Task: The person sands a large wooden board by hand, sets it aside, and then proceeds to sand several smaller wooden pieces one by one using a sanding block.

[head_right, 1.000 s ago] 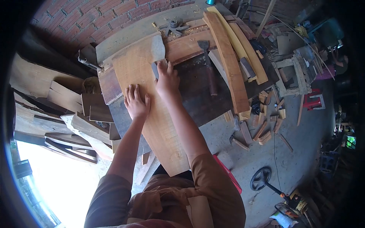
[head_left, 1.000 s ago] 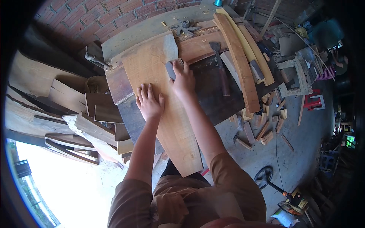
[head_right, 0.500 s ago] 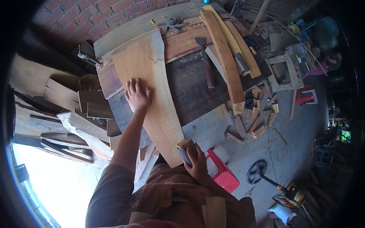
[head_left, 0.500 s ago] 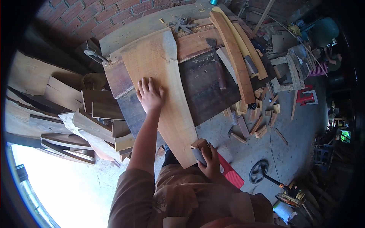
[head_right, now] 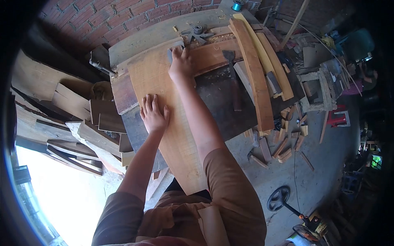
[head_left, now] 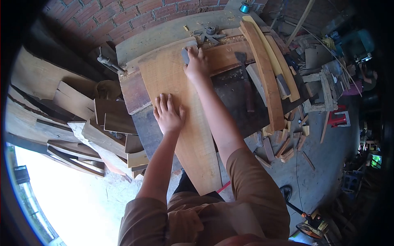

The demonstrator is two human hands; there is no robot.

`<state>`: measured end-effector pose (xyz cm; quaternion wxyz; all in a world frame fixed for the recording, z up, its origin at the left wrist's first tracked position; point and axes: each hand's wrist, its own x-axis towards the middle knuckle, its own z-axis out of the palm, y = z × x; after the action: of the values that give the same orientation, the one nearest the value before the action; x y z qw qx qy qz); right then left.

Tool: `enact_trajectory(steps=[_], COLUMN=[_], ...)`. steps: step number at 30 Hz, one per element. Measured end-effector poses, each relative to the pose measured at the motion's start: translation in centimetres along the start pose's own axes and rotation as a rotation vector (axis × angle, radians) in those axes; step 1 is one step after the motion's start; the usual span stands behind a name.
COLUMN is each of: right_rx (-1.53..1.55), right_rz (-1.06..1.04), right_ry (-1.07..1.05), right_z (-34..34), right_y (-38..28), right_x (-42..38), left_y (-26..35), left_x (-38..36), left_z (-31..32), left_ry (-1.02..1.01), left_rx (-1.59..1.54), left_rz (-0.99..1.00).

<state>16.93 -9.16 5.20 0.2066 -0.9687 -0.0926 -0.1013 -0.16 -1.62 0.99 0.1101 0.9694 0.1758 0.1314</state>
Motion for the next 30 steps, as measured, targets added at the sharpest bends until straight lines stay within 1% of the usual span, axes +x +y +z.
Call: enact_trajectory(steps=[2,3,5,6,9,11,15,16,18,20,22,24,26,27,29,30], right_rx=[0.063,0.070,0.014,0.001,-0.023,-0.025,0.070,0.058,0.139,0.129,0.081,0.087,0.257,0.269,0.338,0.352], right_rz=[0.121,0.124,0.034,0.028,0.046,0.035,-0.031,-0.033,-0.061,-0.045,-0.017,-0.030,-0.024,-0.030,-0.059,-0.070], right_ry=[-0.084,-0.089,0.002,-0.040,-0.134,-0.085,-0.109,-0.101,-0.140,-0.171,-0.287,-0.315,-0.298,-0.300,-0.309,-0.324], right_z=[0.8,1.1,0.9,-0.1,-2.8,-4.0,-6.9,-7.3,-8.1,-8.2,-8.5,-8.9,-9.1,-9.1,-9.3,-9.9], right_y=[-0.7,-0.6,0.2,0.4,1.2,1.8,3.2,3.2,3.5,3.7,3.4,3.6,4.5,5.1,6.5,6.9], right_x=[2.7,2.2,-0.1,-1.6,-8.6,-14.2,-23.4,-24.1,-25.1,-24.8,-24.1,-23.7,-23.3,-23.2,-22.8,-22.6], left_y=[0.0,0.1,0.0,0.0,0.0,-0.1,-0.1,0.0,-0.1,-0.1,-0.1,-0.7,-1.6,-1.8,-1.9,-1.6], left_x=[0.0,0.0,-0.2,0.0,-0.1,-0.1,-0.1,0.0,0.0,-0.1,0.0,-0.4,-0.5,-0.8,-3.4,-4.8], left_z=[-0.2,-0.3,-0.2,-0.1,-0.1,-0.1,0.0,-0.1,-0.1,0.2,-0.3,-0.3,1.1,0.8,0.0,-1.7], left_ry=[-0.031,-0.036,-0.043,-0.034,-0.030,-0.033,-0.033,-0.028,-0.042,-0.027,-0.042,-0.043,0.117,0.123,0.270,0.048], left_rx=[0.004,-0.009,-0.009,-0.015,-0.053,-0.089,-0.102,-0.116,-0.101,-0.107,-0.146,-0.128,-0.550,-0.537,-0.716,-0.759], left_rz=[0.010,0.007,0.004,0.003,0.002,0.003,0.002,0.004,-0.001,0.007,-0.004,0.017,0.000,-0.002,0.075,0.054])
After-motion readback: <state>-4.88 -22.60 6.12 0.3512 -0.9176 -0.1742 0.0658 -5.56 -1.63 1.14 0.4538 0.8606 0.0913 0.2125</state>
